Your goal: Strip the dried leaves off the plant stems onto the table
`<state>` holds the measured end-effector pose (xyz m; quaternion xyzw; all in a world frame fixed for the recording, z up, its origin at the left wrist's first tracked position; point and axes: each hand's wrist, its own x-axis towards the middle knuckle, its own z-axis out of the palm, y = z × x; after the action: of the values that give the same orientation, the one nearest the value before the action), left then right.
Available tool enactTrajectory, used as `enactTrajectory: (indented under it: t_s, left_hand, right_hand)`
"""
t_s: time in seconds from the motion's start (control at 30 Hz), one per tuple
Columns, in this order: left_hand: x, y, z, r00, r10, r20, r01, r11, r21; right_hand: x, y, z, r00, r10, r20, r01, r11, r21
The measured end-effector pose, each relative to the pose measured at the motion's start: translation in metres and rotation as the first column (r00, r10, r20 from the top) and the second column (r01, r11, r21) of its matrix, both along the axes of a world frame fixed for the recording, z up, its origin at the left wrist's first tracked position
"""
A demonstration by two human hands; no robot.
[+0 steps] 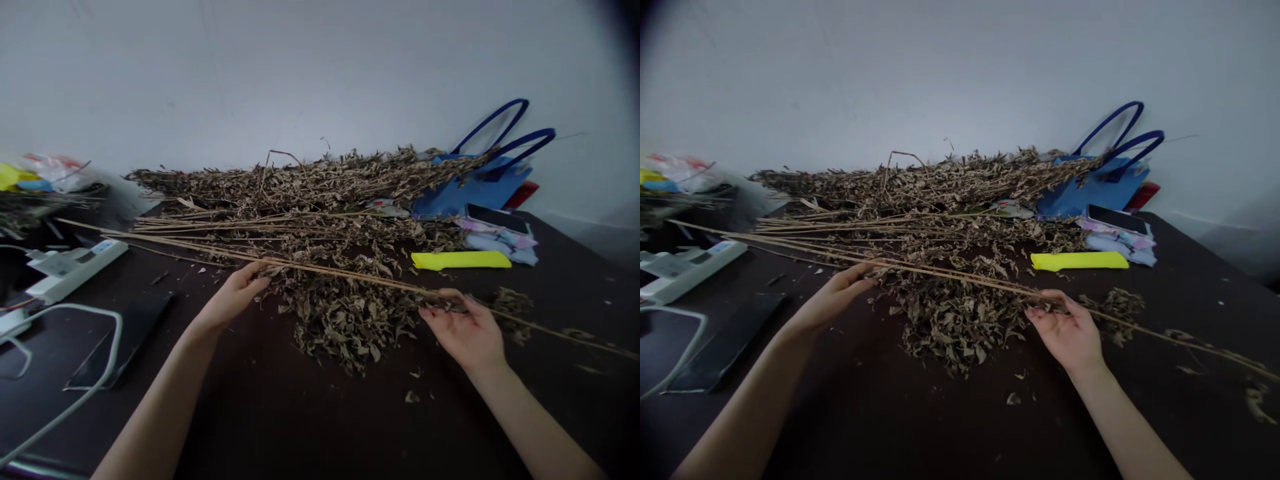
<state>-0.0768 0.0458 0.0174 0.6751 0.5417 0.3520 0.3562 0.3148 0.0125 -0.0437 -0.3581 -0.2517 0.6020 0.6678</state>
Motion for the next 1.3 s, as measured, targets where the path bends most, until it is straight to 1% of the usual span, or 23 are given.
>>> enactTrajectory:
  t_s: [0.07, 0.1, 0.2, 0.27, 0.33, 0.4, 0.47, 0.53, 0.6, 0.67, 0.77, 0.8, 0.93, 1.0, 1.17, 1.3]
  left_hand:
    - [0.004, 0.0, -0.003, 1.0, -0.016, 0.022, 0.017, 1.0, -0.024]
    - [0.005, 0.001, -0.005, 1.0, 0.006, 0.011, -0.006, 1.0, -0.008]
    - [0.006, 0.006, -0.017, 0.992, 0.129, -0.014, -0.128, 0.989, 0.072]
    - [0.007, 0.008, -0.022, 0.988, 0.154, 0.007, -0.154, 0.985, 0.082]
    - [0.01, 0.008, -0.023, 0.989, 0.145, 0.02, -0.146, 0.987, 0.073]
    - [0.013, 0.005, -0.019, 0.99, 0.139, 0.019, -0.14, 0.988, 0.067]
    - [0.017, 0.002, -0.016, 0.991, 0.127, 0.039, -0.128, 0.991, 0.035]
    - [0.021, 0.0, -0.014, 0.988, 0.113, 0.105, -0.109, 0.993, -0.043]
    - [0.023, 0.0, -0.017, 0.979, 0.111, 0.171, -0.092, 0.989, -0.116]
    - [0.024, 0.002, -0.022, 0.966, 0.145, 0.213, -0.115, 0.983, -0.143]
    - [0.025, 0.006, -0.03, 0.939, 0.212, 0.269, -0.183, 0.975, -0.13]
    - [0.026, 0.006, -0.032, 0.93, 0.218, 0.297, -0.19, 0.974, -0.123]
    - [0.028, 0.008, -0.035, 0.908, 0.177, 0.379, -0.157, 0.984, -0.083]
    - [0.029, 0.008, -0.035, 0.912, 0.161, 0.378, -0.148, 0.987, -0.064]
    - [0.031, 0.008, -0.037, 0.935, 0.155, 0.318, -0.157, 0.987, -0.02]
    - [0.032, 0.009, -0.038, 0.945, 0.146, 0.293, -0.163, 0.986, 0.037]
  right_hand:
    - [0.001, 0.0, 0.0, 1.0, -0.003, -0.002, 0.003, 1.0, 0.0]
    - [0.001, -0.001, 0.0, 1.0, -0.003, -0.002, 0.003, 1.0, -0.002]
    - [0.001, -0.001, -0.001, 1.0, -0.002, 0.007, 0.002, 1.0, -0.007]
    - [0.001, -0.001, -0.002, 1.0, -0.004, 0.016, 0.004, 1.0, 0.001]
    - [0.001, -0.002, -0.002, 1.0, -0.008, 0.02, 0.008, 1.0, 0.01]
    - [0.001, -0.002, -0.002, 1.0, -0.01, 0.025, 0.01, 1.0, 0.009]
    - [0.001, -0.002, -0.001, 0.999, -0.012, 0.029, 0.012, 1.0, 0.0]
    - [0.0, -0.003, -0.001, 0.999, -0.01, 0.034, 0.01, 1.0, -0.004]
    - [-0.001, -0.004, 0.0, 0.999, 0.003, 0.04, -0.003, 1.0, 0.002]
    - [-0.002, -0.005, 0.0, 0.999, 0.025, 0.044, -0.026, 0.999, 0.022]
    - [-0.003, -0.006, -0.002, 0.998, 0.047, 0.046, -0.049, 0.998, 0.049]
    - [-0.003, -0.006, -0.002, 0.998, 0.05, 0.049, -0.052, 0.997, 0.049]
    - [-0.006, -0.004, -0.005, 0.998, 0.018, 0.054, -0.02, 0.999, 0.034]
    - [-0.009, -0.003, -0.006, 0.998, 0.008, 0.058, -0.009, 1.0, 0.02]
    - [-0.013, -0.003, -0.005, 0.997, 0.039, 0.068, -0.04, 0.999, 0.013]
    - [-0.014, -0.004, -0.004, 0.998, 0.019, 0.056, -0.02, 1.0, 0.019]
